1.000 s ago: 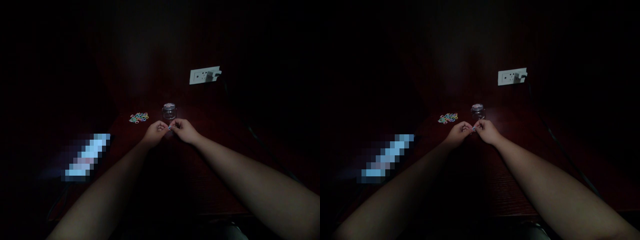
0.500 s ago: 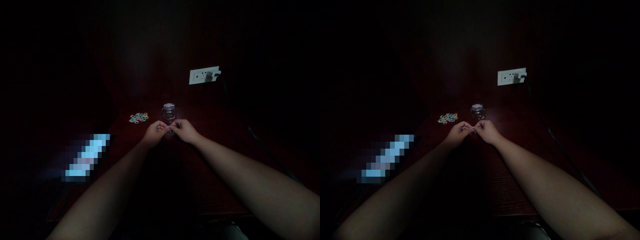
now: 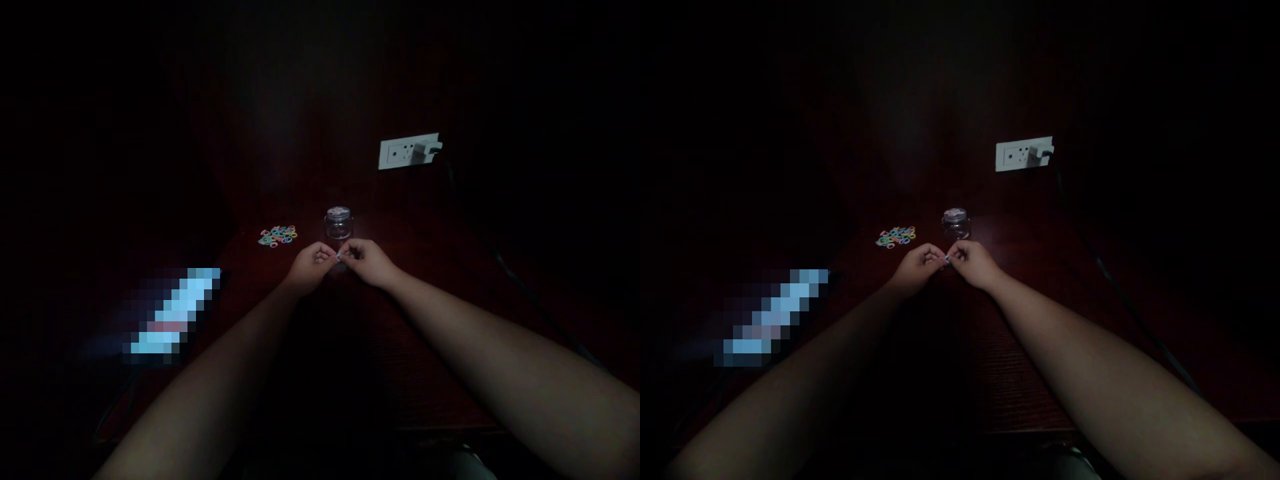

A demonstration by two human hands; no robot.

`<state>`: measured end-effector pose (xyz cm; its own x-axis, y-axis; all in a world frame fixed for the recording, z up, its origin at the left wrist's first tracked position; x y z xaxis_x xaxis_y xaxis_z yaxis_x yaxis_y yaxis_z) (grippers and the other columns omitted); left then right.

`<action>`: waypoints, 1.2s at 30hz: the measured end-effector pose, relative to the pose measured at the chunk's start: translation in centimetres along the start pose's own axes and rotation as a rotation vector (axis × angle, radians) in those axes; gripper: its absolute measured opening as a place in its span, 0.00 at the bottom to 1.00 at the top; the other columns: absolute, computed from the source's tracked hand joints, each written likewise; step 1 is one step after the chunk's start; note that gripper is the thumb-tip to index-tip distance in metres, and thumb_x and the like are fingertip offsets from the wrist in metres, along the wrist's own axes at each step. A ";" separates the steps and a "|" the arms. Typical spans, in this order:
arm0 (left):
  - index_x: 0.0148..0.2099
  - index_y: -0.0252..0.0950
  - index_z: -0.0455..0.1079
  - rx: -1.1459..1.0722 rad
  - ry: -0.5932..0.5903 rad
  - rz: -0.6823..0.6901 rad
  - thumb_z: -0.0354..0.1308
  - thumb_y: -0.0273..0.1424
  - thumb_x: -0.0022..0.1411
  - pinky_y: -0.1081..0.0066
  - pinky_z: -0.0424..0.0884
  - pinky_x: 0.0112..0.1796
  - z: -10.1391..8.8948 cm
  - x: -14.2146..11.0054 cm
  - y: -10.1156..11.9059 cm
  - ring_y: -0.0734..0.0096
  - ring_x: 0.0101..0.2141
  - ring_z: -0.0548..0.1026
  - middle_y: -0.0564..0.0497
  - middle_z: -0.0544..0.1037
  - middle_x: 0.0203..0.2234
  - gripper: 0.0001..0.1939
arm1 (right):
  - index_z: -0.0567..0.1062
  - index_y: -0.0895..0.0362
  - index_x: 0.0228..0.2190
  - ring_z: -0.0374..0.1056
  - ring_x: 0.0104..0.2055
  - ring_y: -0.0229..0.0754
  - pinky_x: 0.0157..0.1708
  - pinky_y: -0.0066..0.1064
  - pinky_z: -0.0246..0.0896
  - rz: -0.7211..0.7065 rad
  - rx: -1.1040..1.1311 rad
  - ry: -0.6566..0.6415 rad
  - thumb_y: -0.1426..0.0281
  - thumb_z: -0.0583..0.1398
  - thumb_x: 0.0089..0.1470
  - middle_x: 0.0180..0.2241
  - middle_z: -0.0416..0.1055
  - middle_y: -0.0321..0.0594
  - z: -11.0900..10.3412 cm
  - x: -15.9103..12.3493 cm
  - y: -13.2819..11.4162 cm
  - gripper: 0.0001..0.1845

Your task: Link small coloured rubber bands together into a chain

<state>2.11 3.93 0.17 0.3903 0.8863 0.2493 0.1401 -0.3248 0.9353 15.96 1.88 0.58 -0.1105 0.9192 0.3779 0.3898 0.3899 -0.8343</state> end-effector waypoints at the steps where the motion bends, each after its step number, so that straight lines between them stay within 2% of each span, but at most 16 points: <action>1: 0.31 0.31 0.65 -0.002 -0.001 -0.002 0.59 0.29 0.49 0.78 0.61 0.25 0.0 0.0 0.0 0.80 0.23 0.66 0.54 0.70 0.21 0.07 | 0.70 0.61 0.24 0.57 0.22 0.32 0.23 0.25 0.51 -0.005 0.005 0.001 0.73 0.57 0.43 0.21 0.65 0.34 0.0 0.0 0.0 0.03; 9: 0.31 0.31 0.66 -0.010 -0.016 -0.015 0.59 0.29 0.49 0.78 0.60 0.25 0.1 -0.1 0.2 0.80 0.22 0.66 0.54 0.70 0.22 0.07 | 0.69 0.60 0.23 0.55 0.22 0.31 0.23 0.25 0.49 -0.014 0.056 -0.001 0.75 0.56 0.42 0.21 0.63 0.33 0.0 0.1 0.2 0.02; 21: 0.31 0.31 0.66 -0.005 -0.022 0.005 0.59 0.30 0.49 0.78 0.60 0.25 0.0 0.0 0.0 0.80 0.22 0.66 0.53 0.70 0.22 0.08 | 0.66 0.58 0.22 0.50 0.16 0.29 0.18 0.24 0.43 0.092 0.187 -0.003 0.71 0.59 0.40 0.14 0.56 0.28 0.0 -0.1 0.2 0.05; 36: 0.31 0.31 0.66 0.006 -0.014 -0.004 0.59 0.29 0.49 0.78 0.61 0.24 0.0 -0.1 0.1 0.81 0.22 0.66 0.54 0.70 0.21 0.07 | 0.65 0.58 0.22 0.49 0.16 0.29 0.17 0.23 0.42 0.093 0.194 -0.011 0.76 0.55 0.39 0.14 0.56 0.27 0.1 -0.1 0.2 0.03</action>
<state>2.08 3.87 0.23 0.4020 0.8830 0.2424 0.1468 -0.3235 0.9348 15.98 1.84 0.30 -0.0925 0.9519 0.2922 0.2156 0.3057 -0.9274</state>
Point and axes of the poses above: each hand's wrist, its own x-axis towards the middle knuckle, its own z-axis out of the palm, y = z × x, the point moved 3 cm from there along x, towards the middle knuckle
